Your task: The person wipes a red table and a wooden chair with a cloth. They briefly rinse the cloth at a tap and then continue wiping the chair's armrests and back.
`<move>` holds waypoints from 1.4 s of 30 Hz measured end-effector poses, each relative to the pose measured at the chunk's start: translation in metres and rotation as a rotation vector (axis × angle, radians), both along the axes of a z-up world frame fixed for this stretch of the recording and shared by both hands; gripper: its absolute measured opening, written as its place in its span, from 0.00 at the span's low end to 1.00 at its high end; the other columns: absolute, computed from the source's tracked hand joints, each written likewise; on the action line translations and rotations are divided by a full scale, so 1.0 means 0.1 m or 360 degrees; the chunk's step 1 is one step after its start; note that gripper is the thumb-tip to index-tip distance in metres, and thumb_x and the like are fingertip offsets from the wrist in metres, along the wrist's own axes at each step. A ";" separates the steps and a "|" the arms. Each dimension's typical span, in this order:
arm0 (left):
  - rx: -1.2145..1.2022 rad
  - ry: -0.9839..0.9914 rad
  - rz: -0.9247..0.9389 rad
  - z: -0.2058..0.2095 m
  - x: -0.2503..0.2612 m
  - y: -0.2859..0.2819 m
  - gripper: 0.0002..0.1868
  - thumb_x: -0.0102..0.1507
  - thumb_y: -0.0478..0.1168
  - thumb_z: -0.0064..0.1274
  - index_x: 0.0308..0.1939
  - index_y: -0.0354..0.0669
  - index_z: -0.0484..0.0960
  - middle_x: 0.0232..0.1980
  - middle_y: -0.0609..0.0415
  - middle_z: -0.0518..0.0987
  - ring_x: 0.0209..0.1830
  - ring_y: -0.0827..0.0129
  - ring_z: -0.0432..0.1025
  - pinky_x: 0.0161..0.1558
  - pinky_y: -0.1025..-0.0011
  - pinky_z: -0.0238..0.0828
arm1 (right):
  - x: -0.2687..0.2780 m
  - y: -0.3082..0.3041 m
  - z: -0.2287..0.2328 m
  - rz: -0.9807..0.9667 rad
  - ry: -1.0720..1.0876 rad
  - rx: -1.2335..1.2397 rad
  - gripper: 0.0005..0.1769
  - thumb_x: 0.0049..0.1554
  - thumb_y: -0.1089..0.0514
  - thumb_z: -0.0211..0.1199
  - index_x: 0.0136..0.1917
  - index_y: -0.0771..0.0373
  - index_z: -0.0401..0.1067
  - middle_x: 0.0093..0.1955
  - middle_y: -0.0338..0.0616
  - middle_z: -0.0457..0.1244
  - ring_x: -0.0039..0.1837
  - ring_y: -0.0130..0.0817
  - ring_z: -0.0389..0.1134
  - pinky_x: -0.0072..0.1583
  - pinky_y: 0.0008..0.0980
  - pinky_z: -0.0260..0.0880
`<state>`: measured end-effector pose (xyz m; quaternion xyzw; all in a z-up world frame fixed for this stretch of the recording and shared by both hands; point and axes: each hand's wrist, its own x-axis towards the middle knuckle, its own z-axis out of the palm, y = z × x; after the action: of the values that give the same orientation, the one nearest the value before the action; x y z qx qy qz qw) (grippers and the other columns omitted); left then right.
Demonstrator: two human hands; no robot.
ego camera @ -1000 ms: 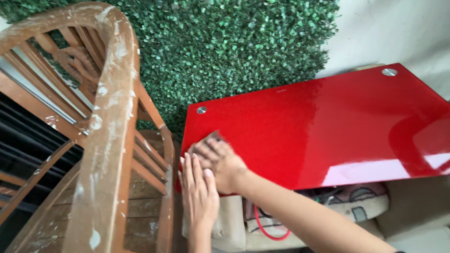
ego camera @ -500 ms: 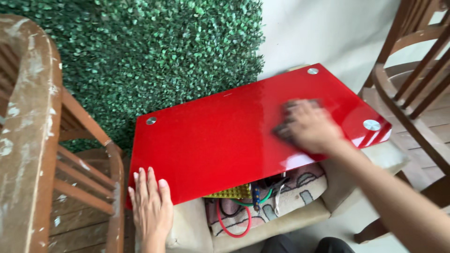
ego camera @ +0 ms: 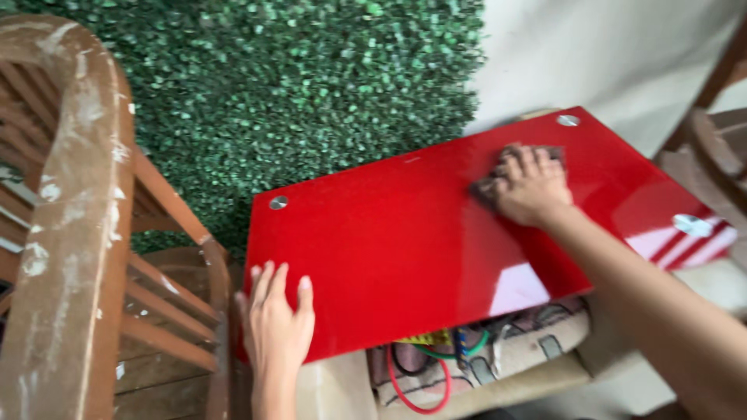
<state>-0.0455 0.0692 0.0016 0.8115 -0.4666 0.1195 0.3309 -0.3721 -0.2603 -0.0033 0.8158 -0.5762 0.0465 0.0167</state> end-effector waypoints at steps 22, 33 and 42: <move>0.0260 -0.0179 0.0144 -0.06 0.35 -0.49 0.25 0.64 0.49 0.50 0.57 0.32 0.82 0.67 0.41 0.75 0.71 0.56 0.66 0.75 0.54 0.49 | 2.01 0.32 0.20 0.0762 0.0619 -0.0156 0.32 0.69 0.43 0.31 0.76 0.64 0.57 0.84 0.57 0.46 0.85 0.55 0.43 0.81 0.51 0.42; 0.0183 -0.0124 0.0136 -0.04 0.32 -0.49 0.24 0.64 0.48 0.51 0.55 0.30 0.82 0.64 0.40 0.77 0.69 0.54 0.68 0.74 0.54 0.51 | 2.03 0.43 0.45 0.0291 0.0354 0.0048 0.40 0.67 0.35 0.34 0.75 0.69 0.55 0.80 0.60 0.46 0.79 0.61 0.45 0.76 0.55 0.46; 0.0157 -0.0103 0.0111 -0.02 0.34 -0.48 0.24 0.65 0.47 0.50 0.55 0.31 0.83 0.64 0.40 0.77 0.69 0.54 0.68 0.75 0.52 0.49 | 1.87 0.37 0.27 0.0641 0.0160 0.0259 0.29 0.66 0.46 0.34 0.69 0.56 0.68 0.73 0.51 0.61 0.72 0.46 0.65 0.75 0.44 0.61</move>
<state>-0.0115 0.0216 0.0000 0.8383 -0.4538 0.1340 0.2708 -0.1853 -0.2229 0.0238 0.9143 -0.4021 -0.0385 -0.0299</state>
